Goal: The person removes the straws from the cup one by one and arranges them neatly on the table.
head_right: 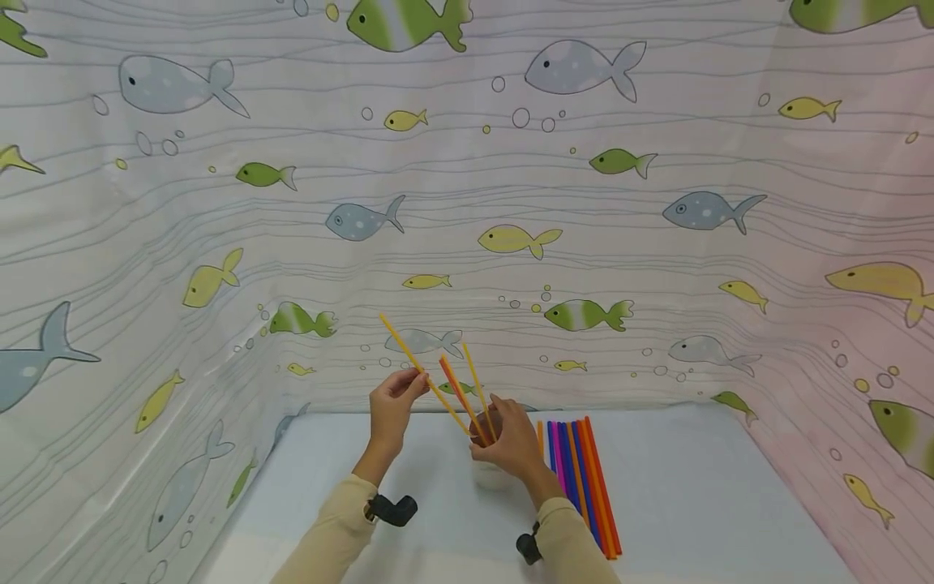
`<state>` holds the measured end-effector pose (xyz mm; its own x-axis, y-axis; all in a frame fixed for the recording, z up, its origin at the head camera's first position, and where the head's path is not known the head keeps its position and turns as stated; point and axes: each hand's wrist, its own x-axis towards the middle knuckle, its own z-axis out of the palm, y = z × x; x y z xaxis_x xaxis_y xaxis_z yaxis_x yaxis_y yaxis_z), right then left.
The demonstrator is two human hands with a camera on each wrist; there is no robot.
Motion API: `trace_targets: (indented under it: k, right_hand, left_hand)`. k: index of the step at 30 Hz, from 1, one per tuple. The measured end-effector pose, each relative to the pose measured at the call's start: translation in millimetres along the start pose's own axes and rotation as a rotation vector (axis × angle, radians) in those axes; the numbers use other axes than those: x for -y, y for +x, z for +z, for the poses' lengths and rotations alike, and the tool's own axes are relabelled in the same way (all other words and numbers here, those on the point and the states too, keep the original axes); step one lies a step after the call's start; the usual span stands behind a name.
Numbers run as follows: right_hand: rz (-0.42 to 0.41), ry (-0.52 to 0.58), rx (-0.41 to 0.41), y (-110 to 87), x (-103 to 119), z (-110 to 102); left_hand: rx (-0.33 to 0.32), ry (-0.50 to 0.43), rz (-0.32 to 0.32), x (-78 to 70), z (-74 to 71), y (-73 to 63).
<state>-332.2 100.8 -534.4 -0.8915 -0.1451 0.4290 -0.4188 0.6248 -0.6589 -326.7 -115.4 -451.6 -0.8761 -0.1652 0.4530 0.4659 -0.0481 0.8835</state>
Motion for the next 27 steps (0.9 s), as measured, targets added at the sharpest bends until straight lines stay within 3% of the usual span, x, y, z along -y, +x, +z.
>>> trace_targets:
  k: [5, 12, 23, 27]
  right_hand:
    - [-0.008, 0.000, -0.002, -1.3, -1.6, 0.4]
    - [-0.007, -0.001, -0.003, -2.2, 0.3, -0.8]
    - [0.019, 0.000, 0.051, 1.2, -2.6, -5.7]
    - [0.031, 0.003, 0.073, 7.0, 3.1, -5.1]
  left_hand:
    - [-0.008, 0.001, 0.012, 0.8, -7.1, 0.7]
    - [-0.011, -0.017, -0.046, -2.4, -19.0, -4.9]
    - [0.044, 0.025, -0.230, 31.9, -31.9, -18.7]
    - [0.095, 0.066, -0.269, 34.8, -34.8, -24.7]
